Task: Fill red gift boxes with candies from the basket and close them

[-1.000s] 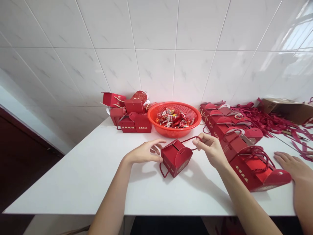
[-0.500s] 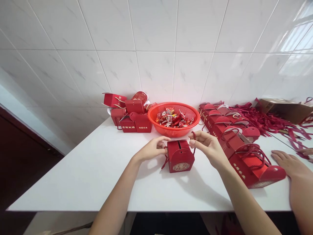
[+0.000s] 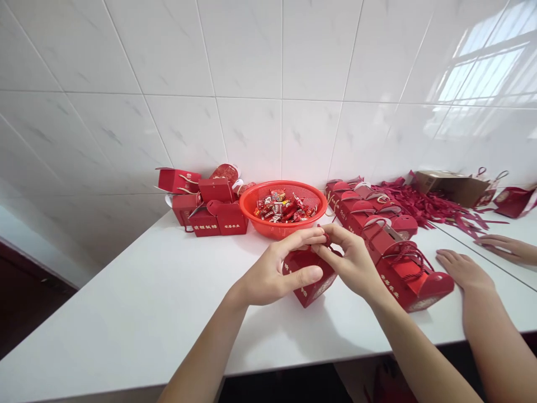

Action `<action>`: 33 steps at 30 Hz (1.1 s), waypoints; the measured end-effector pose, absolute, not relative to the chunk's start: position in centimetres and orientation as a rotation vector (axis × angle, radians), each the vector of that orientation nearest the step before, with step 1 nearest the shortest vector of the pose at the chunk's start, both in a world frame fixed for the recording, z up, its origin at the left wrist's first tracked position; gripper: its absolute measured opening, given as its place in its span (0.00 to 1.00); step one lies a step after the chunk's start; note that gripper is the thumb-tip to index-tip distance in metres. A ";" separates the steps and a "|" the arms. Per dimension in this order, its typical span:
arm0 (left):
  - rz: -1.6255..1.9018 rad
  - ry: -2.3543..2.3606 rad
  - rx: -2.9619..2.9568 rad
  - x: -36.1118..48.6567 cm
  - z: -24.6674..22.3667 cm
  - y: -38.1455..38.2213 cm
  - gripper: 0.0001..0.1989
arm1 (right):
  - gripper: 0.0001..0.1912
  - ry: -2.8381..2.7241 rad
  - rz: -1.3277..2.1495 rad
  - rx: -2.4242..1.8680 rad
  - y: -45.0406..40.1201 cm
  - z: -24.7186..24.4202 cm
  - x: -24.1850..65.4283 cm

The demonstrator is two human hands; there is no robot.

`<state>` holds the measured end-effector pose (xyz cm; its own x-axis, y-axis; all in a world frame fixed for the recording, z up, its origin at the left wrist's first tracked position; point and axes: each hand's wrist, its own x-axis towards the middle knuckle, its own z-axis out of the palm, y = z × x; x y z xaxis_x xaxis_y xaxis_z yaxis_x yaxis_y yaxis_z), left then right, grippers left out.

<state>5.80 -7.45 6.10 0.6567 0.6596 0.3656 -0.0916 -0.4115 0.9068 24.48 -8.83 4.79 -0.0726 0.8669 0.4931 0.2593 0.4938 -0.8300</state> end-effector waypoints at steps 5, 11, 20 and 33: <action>1.003 0.432 1.846 5.5 6.0 -7.8 0.23 | 0.08 -1.484 0.531 -0.987 -9.2 8.0 27.3; 0.919 0.566 1.783 3.8 3.7 -7.5 0.15 | 0.06 -1.072 -0.130 -1.012 -10.3 14.7 34.1; 0.717 0.651 1.812 2.7 1.2 -7.2 0.14 | 0.01 -0.981 -0.134 -1.426 -8.8 12.7 43.8; 0.677 0.691 1.810 1.8 0.9 -7.3 0.13 | 0.06 -1.304 0.072 -1.953 -5.1 5.0 47.9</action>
